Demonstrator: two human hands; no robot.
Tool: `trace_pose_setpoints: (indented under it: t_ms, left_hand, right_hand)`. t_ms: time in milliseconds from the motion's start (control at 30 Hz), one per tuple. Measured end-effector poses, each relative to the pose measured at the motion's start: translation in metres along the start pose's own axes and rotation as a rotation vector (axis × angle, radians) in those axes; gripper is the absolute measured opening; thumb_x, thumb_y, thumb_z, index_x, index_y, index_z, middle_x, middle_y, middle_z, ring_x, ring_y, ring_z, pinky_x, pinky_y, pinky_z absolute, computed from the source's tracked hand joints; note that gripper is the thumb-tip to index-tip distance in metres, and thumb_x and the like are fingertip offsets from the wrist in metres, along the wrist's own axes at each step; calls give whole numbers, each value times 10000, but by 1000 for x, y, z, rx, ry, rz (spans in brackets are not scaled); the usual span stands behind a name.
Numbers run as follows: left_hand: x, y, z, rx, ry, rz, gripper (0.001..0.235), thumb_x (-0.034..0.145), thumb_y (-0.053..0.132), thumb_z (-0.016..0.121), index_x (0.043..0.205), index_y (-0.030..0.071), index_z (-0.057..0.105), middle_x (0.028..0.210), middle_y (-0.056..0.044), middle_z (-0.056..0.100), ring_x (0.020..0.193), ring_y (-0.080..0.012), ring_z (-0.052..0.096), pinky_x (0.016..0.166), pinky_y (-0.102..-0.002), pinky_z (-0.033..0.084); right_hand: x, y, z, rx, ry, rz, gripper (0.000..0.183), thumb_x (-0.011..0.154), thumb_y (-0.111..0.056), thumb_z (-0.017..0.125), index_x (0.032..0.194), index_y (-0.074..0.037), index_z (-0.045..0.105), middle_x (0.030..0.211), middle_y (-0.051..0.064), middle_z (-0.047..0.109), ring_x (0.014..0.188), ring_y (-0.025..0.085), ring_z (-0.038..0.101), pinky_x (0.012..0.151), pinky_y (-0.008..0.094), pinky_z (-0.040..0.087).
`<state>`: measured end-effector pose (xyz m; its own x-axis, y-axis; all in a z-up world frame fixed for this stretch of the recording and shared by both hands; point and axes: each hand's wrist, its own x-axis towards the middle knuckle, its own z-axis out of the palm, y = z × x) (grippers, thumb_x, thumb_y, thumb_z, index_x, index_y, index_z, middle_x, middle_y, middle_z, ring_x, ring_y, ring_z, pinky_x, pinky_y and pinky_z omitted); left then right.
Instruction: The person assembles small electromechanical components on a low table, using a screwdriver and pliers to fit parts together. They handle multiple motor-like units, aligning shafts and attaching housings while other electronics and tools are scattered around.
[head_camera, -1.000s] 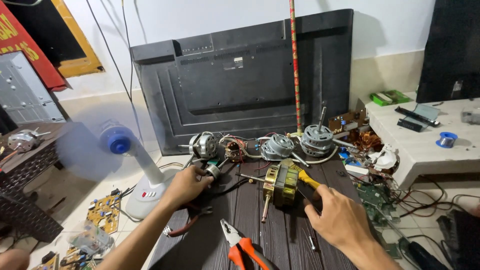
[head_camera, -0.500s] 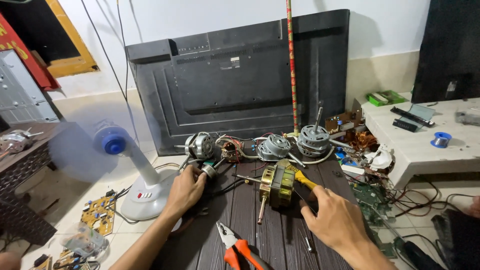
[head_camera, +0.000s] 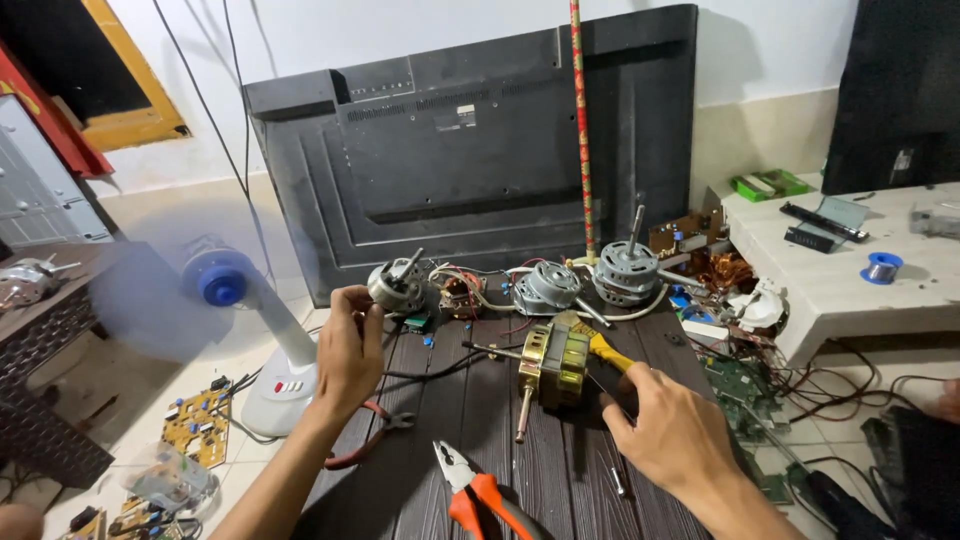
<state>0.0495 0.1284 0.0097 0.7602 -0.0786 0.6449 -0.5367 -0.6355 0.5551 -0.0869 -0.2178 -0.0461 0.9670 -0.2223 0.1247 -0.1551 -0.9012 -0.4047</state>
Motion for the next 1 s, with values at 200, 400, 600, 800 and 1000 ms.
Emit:
trace_pose_setpoints:
  t_ms: [200, 400, 600, 800, 1000]
  left_hand:
    - [-6, 25, -3, 7, -76, 461, 79, 996, 23, 533, 1023, 48, 463, 678, -38, 543, 462, -100, 380, 381, -232, 309]
    - [-43, 71, 23, -19, -120, 603, 174, 931, 133, 641, 1036, 57, 524, 813, -87, 619, 576, -203, 490, 532, -367, 404]
    - [-56, 77, 23, -10, -92, 703, 176, 1004, 149, 583, 1118, 29, 525, 932, -120, 646, 634, -245, 563, 604, -353, 396]
    - [-59, 68, 24, -7, 10, 656, 158, 1005, 158, 566, 1097, 33, 536, 922, -112, 657, 626, -245, 560, 594, -357, 375]
    - [-57, 59, 24, 15, -26, 605, 177, 986, 156, 578, 1115, 42, 535, 877, -87, 619, 602, -219, 518, 590, -357, 352]
  right_hand:
    - [-4, -3, -9, 165, 345, -139, 299, 900, -425, 639, 1052, -168, 645, 989, 13, 678, 611, 153, 672, 421, 271, 591]
    - [-23, -48, -63, 273, 747, -743, 336, 885, -271, 683, 1152, -68, 664, 1127, 139, 621, 1041, 291, 608, 965, 395, 469]
    - [-5, -91, -80, 91, 470, -956, 368, 870, -382, 727, 1115, -106, 726, 1106, 62, 740, 1048, 229, 668, 918, 405, 435]
    - [14, -103, -73, 314, 268, -996, 257, 836, -244, 794, 1033, -93, 727, 1013, 32, 776, 969, 213, 713, 913, 365, 466]
    - [31, -98, -57, 406, 172, -1078, 315, 827, -130, 829, 1113, -103, 700, 1087, 41, 770, 1033, 209, 744, 937, 359, 498]
